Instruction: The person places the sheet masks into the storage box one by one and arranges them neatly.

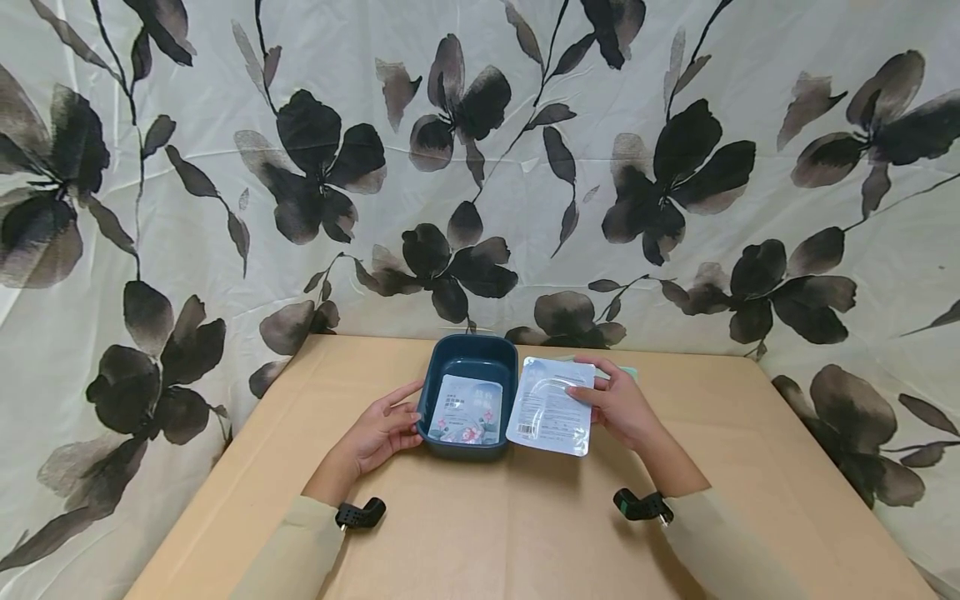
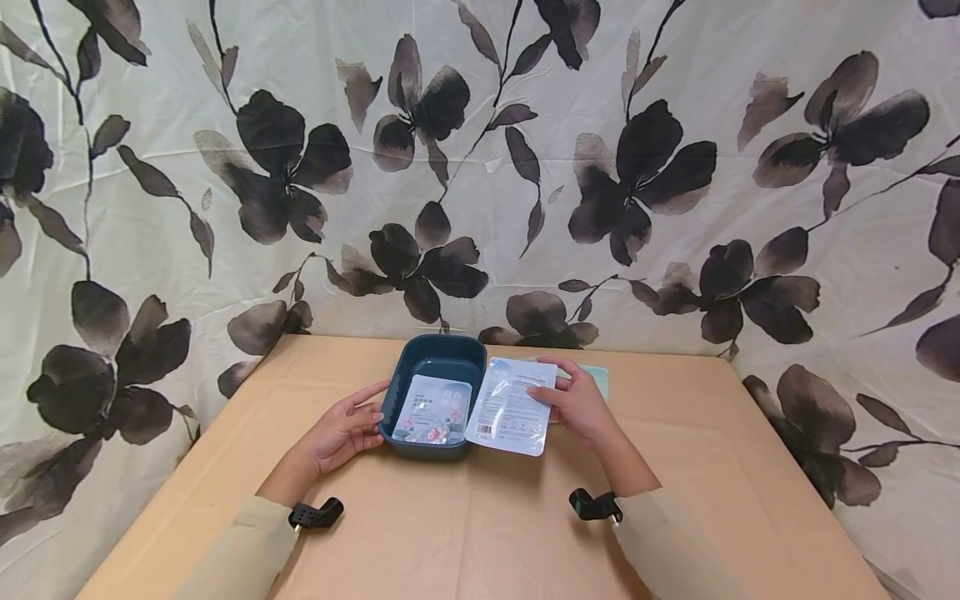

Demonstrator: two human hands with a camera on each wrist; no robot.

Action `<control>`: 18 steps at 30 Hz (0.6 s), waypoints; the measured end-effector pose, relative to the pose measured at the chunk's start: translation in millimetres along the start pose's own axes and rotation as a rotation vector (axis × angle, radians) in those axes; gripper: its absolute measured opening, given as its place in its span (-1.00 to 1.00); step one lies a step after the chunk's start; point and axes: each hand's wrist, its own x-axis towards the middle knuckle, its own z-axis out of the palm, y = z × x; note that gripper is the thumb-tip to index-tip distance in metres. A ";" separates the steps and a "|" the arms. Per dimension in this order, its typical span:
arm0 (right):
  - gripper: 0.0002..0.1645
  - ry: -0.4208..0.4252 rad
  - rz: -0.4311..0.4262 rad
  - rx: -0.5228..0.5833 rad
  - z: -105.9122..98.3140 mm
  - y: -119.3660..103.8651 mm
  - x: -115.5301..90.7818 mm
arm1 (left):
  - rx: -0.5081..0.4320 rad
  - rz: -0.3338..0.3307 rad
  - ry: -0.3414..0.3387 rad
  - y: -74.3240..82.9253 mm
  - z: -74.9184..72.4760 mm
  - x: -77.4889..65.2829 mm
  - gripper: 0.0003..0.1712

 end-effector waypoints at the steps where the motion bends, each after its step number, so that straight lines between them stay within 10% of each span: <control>1: -0.17 0.004 0.004 0.006 2.5 -0.4 0.8 | 0.000 0.002 -0.001 -0.1 -0.1 0.1 -0.17; 18: -0.21 -0.009 0.030 -0.045 36.2 -0.9 20.3 | 0.007 -0.012 0.024 1.5 3.4 0.8 -0.17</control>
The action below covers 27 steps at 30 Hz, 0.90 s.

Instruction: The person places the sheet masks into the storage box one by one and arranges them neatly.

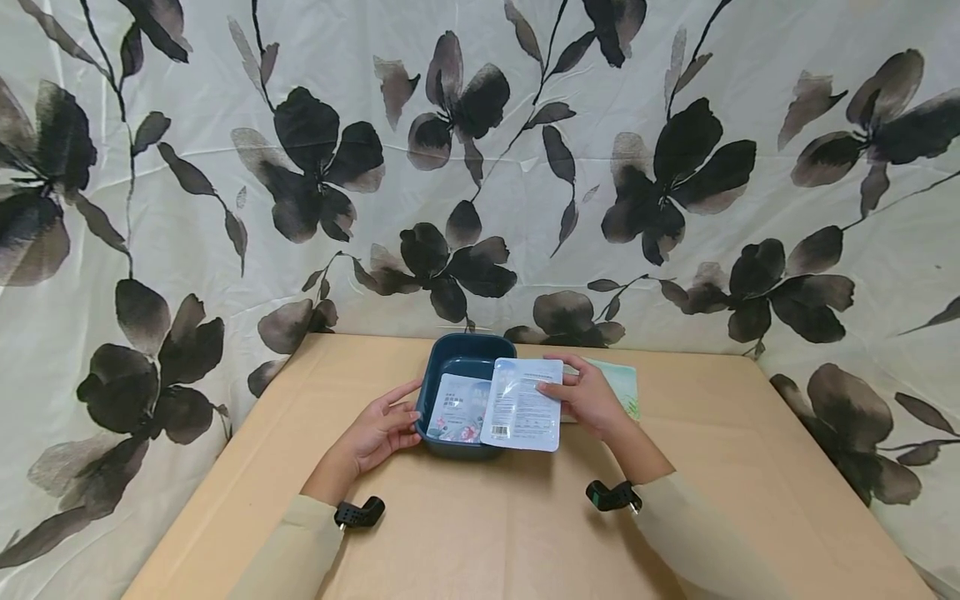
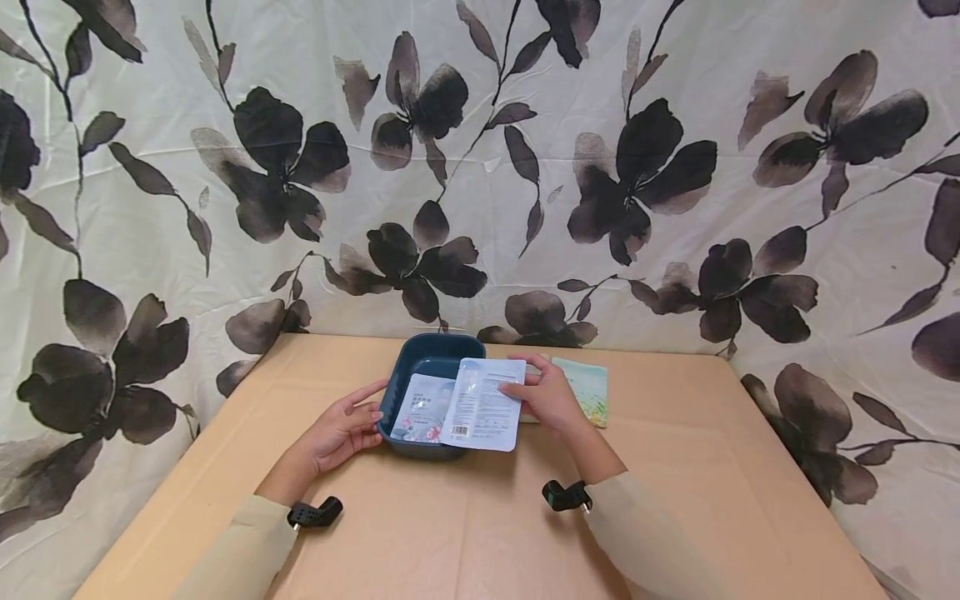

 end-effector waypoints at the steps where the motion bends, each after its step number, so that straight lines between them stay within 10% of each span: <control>1: -0.21 0.005 0.004 -0.001 2.0 0.3 1.8 | -0.001 -0.001 0.000 0.0 -0.2 -0.1 -0.17; 27: -0.22 0.004 0.002 -0.011 44.9 9.9 40.6 | -0.008 -0.002 -0.010 -0.2 0.3 -0.1 -0.17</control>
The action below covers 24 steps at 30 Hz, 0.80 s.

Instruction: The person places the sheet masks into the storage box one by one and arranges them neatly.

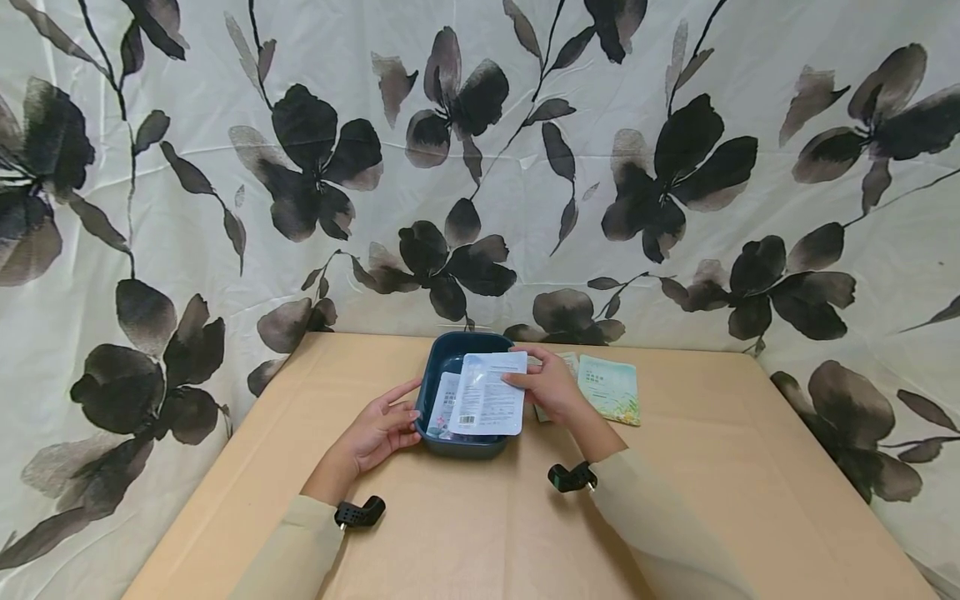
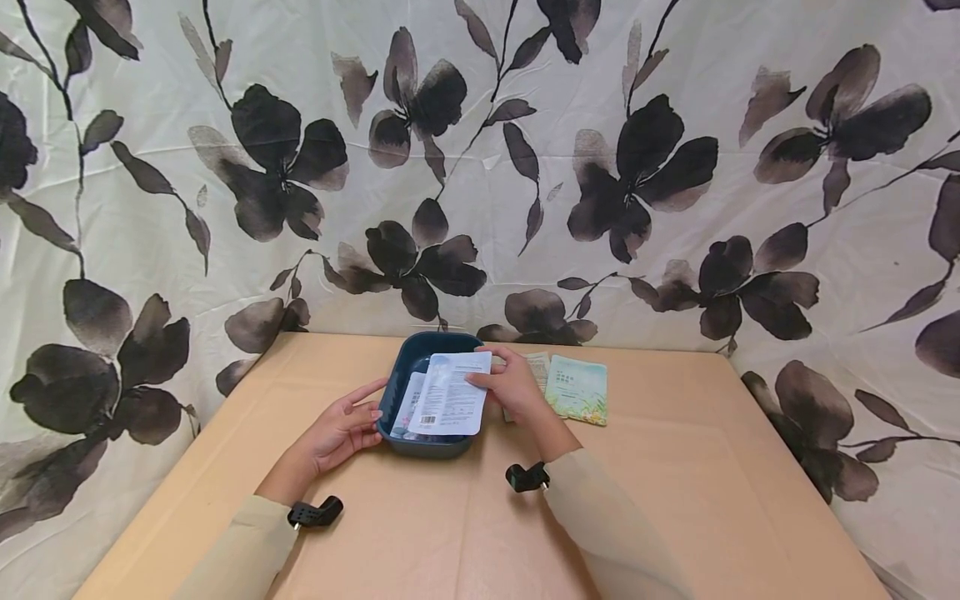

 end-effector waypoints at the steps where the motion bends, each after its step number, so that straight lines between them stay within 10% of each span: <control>1: -0.22 0.003 0.001 -0.005 1.5 -0.7 0.4 | -0.002 -0.002 0.004 -0.3 -0.1 0.3 -0.18; 24: -0.27 -0.004 0.049 -0.143 28.2 -6.6 16.5 | -0.018 0.006 -0.017 0.8 0.3 -0.5 -0.16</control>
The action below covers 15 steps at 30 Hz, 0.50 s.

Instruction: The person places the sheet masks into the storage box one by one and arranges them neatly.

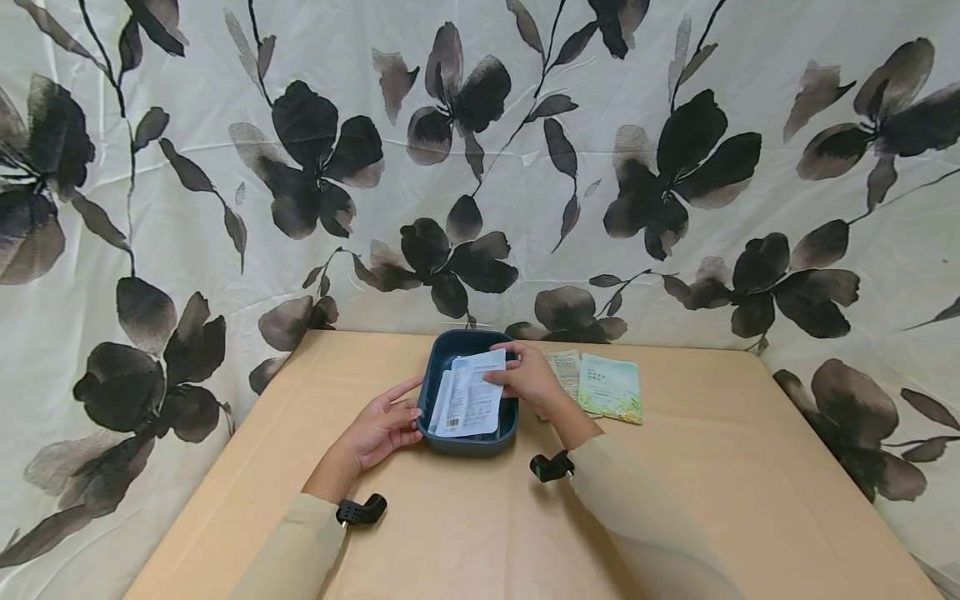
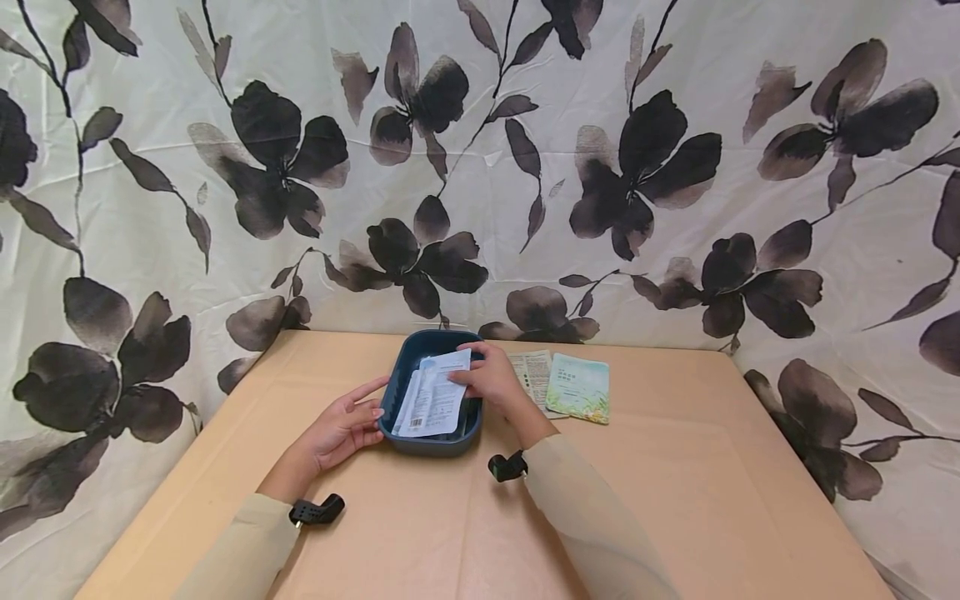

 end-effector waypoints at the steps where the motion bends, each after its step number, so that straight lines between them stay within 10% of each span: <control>1: -0.28 -0.002 0.002 -0.007 0.3 -0.3 0.0 | 0.000 -0.001 0.002 0.0 0.0 -0.1 -0.16; 15: -0.27 -0.008 -0.007 -0.224 2.1 -3.6 0.0 | -0.008 0.002 0.012 -1.1 0.8 -0.9 -0.18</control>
